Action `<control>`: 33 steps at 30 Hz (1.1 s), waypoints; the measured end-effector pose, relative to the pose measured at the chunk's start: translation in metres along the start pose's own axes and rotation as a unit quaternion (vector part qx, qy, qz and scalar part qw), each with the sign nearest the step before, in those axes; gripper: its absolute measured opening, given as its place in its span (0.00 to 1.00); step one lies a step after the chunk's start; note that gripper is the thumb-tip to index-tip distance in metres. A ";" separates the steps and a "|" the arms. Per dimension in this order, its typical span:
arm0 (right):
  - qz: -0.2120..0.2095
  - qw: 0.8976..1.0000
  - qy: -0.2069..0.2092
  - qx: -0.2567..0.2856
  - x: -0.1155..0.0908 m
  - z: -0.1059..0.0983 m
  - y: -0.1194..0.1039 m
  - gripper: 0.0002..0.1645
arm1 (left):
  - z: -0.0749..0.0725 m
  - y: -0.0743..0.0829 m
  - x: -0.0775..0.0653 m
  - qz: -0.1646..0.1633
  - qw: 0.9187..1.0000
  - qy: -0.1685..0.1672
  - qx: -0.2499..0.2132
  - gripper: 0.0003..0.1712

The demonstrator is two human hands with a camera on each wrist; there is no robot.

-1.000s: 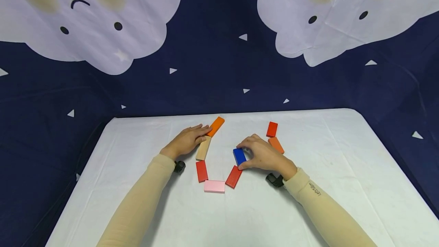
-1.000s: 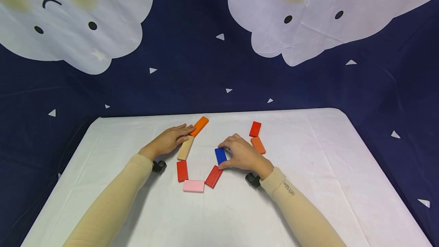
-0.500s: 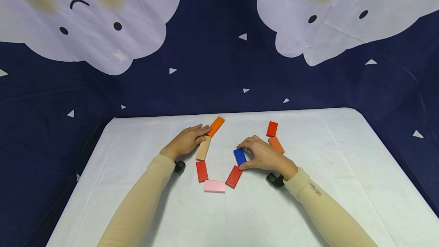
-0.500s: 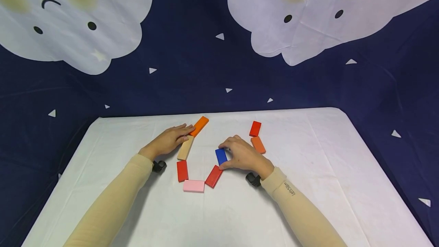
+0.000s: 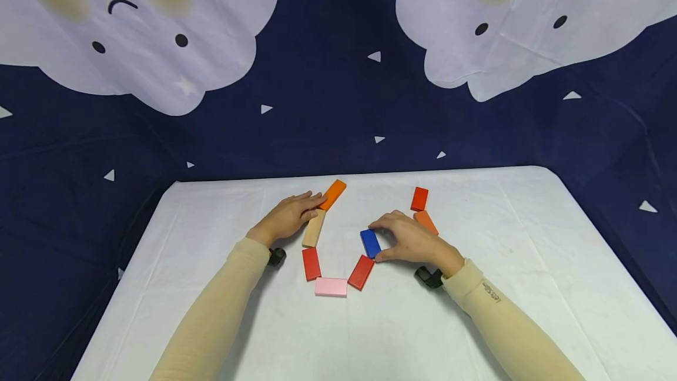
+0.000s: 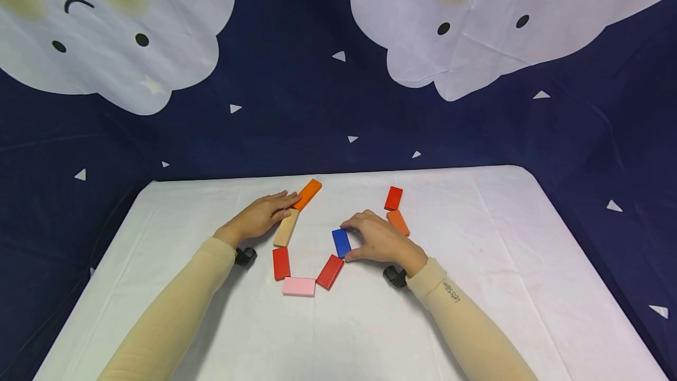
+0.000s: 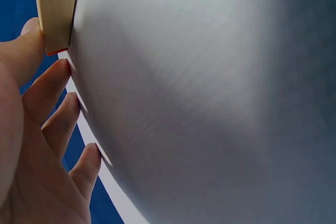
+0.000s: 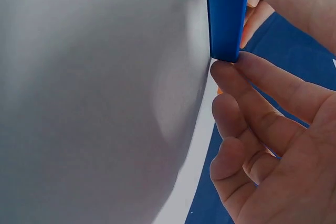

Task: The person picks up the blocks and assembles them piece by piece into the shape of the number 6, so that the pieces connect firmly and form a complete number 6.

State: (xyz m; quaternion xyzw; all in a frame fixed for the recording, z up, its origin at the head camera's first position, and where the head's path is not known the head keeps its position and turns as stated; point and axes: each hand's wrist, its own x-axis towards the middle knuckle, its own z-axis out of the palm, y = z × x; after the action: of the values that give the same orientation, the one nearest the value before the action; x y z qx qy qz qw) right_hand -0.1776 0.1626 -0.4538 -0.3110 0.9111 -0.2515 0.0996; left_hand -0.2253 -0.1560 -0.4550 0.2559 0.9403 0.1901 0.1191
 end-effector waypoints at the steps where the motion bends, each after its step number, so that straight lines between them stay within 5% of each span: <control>1: 0.000 1.000 0.001 0.001 0.000 0.000 0.000 0.41 | 0.000 0.000 0.000 0.001 1.000 0.000 0.001 0.29; 33: -0.001 0.999 0.027 0.026 -0.007 -0.004 0.006 0.41 | 0.001 -0.001 0.001 0.017 1.000 0.014 0.008 0.29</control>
State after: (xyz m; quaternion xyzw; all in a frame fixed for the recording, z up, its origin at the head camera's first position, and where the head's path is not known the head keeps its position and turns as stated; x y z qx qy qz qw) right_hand -0.1760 0.1725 -0.4531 -0.3023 0.9062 -0.2838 0.0831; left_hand -0.2258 -0.1560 -0.4559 0.2704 0.9387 0.1883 0.1011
